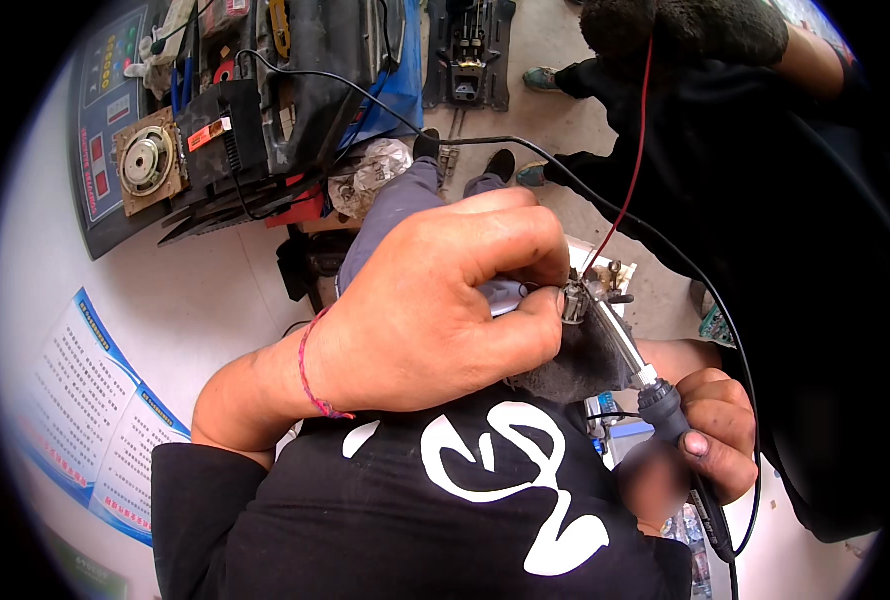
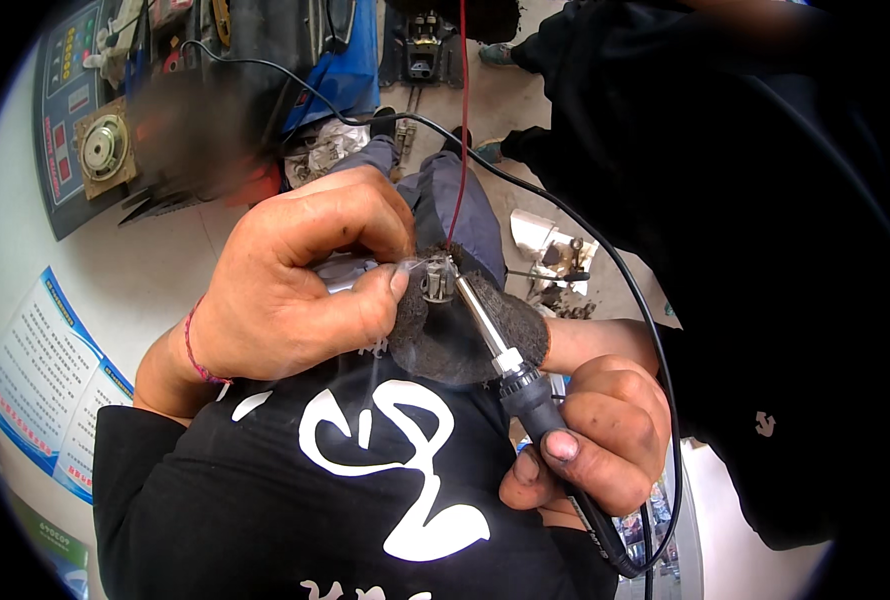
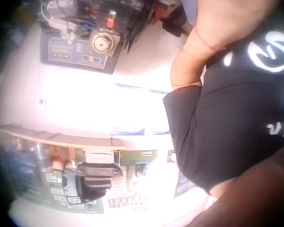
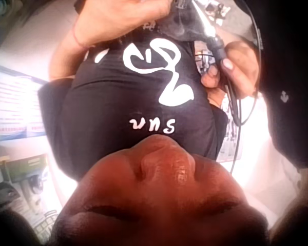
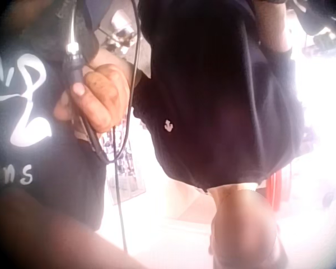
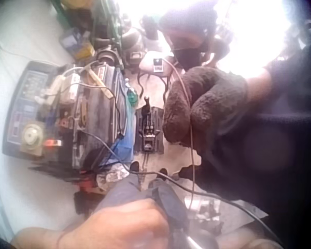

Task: The person uses a soldering iron to apply solder to a small electronic component held in a clamp. They repeatedly heat the component and apply solder wire, then clean the iron tip with a sponge. The person also uses a small brush to clean the component and briefly handles a red tool box and a cardboard box.

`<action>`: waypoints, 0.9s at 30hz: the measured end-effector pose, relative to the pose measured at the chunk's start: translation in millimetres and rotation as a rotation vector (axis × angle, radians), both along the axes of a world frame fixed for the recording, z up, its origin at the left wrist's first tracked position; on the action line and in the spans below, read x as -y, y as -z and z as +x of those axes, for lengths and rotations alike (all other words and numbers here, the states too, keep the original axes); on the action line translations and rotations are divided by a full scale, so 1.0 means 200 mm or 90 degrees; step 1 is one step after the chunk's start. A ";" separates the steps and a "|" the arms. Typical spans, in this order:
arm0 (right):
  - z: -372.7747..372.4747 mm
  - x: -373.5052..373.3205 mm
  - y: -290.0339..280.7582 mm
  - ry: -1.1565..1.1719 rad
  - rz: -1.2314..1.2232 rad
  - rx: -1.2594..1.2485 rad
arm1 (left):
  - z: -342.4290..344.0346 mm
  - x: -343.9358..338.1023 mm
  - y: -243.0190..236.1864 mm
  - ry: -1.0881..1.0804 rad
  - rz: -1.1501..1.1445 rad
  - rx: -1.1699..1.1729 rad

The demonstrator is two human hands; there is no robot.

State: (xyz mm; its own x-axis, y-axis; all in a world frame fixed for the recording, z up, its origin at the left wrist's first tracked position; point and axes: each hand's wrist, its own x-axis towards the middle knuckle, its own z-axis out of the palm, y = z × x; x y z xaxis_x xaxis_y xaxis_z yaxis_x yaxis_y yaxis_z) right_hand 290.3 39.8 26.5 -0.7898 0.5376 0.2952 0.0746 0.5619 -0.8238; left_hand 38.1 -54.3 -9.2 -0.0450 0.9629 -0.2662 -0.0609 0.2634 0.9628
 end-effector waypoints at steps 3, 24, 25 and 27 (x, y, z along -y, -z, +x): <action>0.01 0.00 0.01 0.005 0.008 -0.005 | 0.00 0.00 0.00 -0.013 -0.005 0.014; 0.03 -0.01 0.01 0.003 -0.019 -0.001 | 0.01 -0.01 0.00 0.001 0.005 -0.006; 0.03 -0.01 0.01 -0.001 -0.023 0.000 | 0.01 -0.01 0.00 0.001 0.002 -0.006; 0.03 0.00 0.00 -0.001 -0.029 0.004 | 0.01 -0.01 -0.01 0.000 -0.003 -0.004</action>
